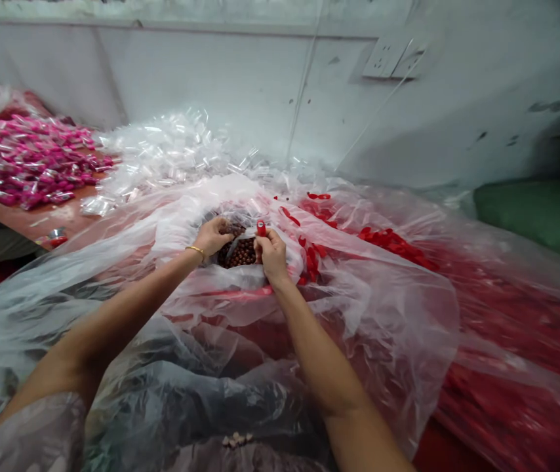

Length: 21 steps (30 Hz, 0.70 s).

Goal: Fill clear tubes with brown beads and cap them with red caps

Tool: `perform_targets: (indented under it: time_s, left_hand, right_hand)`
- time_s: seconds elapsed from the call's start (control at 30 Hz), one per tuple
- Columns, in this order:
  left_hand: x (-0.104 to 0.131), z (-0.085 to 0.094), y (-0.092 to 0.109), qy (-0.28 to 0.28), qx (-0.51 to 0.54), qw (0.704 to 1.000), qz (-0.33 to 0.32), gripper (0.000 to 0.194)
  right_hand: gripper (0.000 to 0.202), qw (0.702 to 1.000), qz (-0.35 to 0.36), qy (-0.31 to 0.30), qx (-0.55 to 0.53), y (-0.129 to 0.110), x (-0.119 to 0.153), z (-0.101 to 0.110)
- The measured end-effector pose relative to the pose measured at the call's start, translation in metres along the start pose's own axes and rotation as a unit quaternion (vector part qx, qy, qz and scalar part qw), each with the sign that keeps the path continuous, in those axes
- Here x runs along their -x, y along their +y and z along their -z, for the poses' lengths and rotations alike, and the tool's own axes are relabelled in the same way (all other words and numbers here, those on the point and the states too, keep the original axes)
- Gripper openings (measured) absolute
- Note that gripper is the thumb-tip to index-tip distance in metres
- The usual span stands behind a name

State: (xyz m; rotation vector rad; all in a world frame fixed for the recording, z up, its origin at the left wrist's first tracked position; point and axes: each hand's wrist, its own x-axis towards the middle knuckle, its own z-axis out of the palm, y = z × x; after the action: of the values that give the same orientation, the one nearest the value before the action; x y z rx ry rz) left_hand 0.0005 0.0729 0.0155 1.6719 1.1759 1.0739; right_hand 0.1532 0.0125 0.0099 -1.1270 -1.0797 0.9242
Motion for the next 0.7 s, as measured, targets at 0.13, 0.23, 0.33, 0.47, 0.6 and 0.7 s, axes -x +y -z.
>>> perform_targets:
  time_s: [0.13,0.23,0.33,0.47,0.6,0.7]
  left_hand:
    - [0.02,0.007,0.008,-0.044,0.198,0.979,-0.012,0.034]
    - [0.034,0.007,0.013,-0.072,0.272,0.96,0.001,0.042]
    - [0.049,0.006,0.012,-0.085,0.296,0.951,0.027,0.047]
    - [0.065,0.006,0.01,-0.109,0.296,0.948,0.039,0.049]
    - [0.07,0.003,0.009,-0.113,0.286,0.951,0.042,0.045]
    - [0.069,0.002,0.008,-0.106,0.278,0.954,0.02,0.042]
  right_hand:
    - [0.02,0.999,-0.02,0.006,-0.032,-0.001,0.0,0.001]
    - [0.029,0.999,-0.013,0.006,-0.049,-0.001,0.001,0.002]
    - [0.035,1.0,0.004,-0.009,-0.028,-0.004,0.005,0.003]
    - [0.036,0.997,0.026,-0.071,-0.012,-0.017,0.009,0.003]
    - [0.038,0.992,-0.046,-0.12,0.002,-0.033,0.006,0.005]
    - [0.037,0.98,-0.065,-0.181,0.047,-0.045,0.004,0.005]
